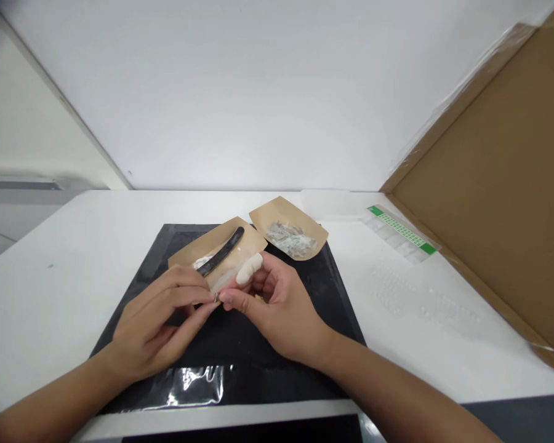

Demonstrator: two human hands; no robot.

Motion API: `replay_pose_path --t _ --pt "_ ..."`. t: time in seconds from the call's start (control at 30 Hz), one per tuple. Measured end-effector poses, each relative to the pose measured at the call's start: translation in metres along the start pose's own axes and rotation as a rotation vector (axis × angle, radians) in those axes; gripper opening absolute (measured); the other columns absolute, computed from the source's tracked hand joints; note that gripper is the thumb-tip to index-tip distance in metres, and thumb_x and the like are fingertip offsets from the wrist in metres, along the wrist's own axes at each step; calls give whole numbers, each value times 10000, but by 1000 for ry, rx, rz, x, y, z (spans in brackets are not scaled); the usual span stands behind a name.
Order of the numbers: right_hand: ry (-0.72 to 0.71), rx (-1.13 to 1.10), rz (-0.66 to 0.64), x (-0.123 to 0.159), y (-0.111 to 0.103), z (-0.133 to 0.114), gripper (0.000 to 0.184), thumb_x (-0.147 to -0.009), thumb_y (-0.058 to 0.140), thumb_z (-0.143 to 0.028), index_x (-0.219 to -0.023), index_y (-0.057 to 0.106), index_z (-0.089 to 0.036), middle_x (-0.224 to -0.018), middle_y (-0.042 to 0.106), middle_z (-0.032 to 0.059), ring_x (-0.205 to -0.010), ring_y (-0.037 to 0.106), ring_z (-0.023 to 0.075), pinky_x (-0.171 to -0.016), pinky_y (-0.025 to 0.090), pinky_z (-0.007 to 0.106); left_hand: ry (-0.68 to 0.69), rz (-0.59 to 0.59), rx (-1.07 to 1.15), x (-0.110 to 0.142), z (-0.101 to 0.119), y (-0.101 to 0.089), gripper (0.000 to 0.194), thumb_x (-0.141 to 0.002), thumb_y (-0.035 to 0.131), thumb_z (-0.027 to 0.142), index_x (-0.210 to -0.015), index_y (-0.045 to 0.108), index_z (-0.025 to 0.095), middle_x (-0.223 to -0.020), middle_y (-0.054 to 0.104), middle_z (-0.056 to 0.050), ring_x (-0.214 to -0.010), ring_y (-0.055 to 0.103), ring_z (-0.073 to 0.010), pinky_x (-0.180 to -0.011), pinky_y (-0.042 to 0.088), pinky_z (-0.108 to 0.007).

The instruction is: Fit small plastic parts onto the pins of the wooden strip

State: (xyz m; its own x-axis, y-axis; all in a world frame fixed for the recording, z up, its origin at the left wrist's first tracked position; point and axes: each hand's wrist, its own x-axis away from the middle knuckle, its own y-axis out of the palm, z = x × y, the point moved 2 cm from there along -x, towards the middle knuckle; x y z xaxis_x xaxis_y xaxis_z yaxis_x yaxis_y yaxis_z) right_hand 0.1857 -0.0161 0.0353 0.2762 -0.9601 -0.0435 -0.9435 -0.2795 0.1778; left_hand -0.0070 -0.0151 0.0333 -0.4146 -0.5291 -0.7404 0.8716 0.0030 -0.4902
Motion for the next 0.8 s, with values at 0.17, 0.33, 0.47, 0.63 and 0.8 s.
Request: replay_pose_path --t 0.17,0.33,0.47,0.63,0.8 --pt "3 21 9 0 0 1 324 -775 905 -384 -842 632 -223 -831 742 9 -757 690 156 -771 588 326 -24 -31 19 5 -2 1 246 -915 657 18 -1119 675 154 -973 693 -96 -837 660 -181 -620 552 -274" --pt "13 -2 -4 1 0 1 336 -772 908 -386 -855 627 -222 -837 742 6 -755 689 150 -771 587 320 -22 3 40 3 0 1 244 -896 667 -3 -1095 687 138 -942 691 -94 -825 657 -186 -660 557 -306" --pt "12 -9 -9 0 0 1 331 -778 905 -374 -863 623 -223 -844 742 6 -758 685 147 -772 581 313 -34 -5 54 3 0 3 231 -905 652 7 -1085 684 148 -935 689 -86 -823 657 -186 -646 556 -298" --pt "9 -13 -16 0 0 1 328 -773 909 -370 -884 637 -224 -850 746 8 -752 687 150 -764 583 315 -48 -6 47 5 -2 3 200 -910 651 22 -1058 680 153 -933 691 -77 -791 655 -168 -584 530 -258" --pt "-1 -7 -8 0 -1 1 323 -787 899 -374 -902 635 -227 -851 746 9 -753 688 153 -771 588 325 -62 51 41 7 -2 4 205 -888 698 22 -1039 665 156 -929 672 -70 -813 662 -157 -534 535 -200"
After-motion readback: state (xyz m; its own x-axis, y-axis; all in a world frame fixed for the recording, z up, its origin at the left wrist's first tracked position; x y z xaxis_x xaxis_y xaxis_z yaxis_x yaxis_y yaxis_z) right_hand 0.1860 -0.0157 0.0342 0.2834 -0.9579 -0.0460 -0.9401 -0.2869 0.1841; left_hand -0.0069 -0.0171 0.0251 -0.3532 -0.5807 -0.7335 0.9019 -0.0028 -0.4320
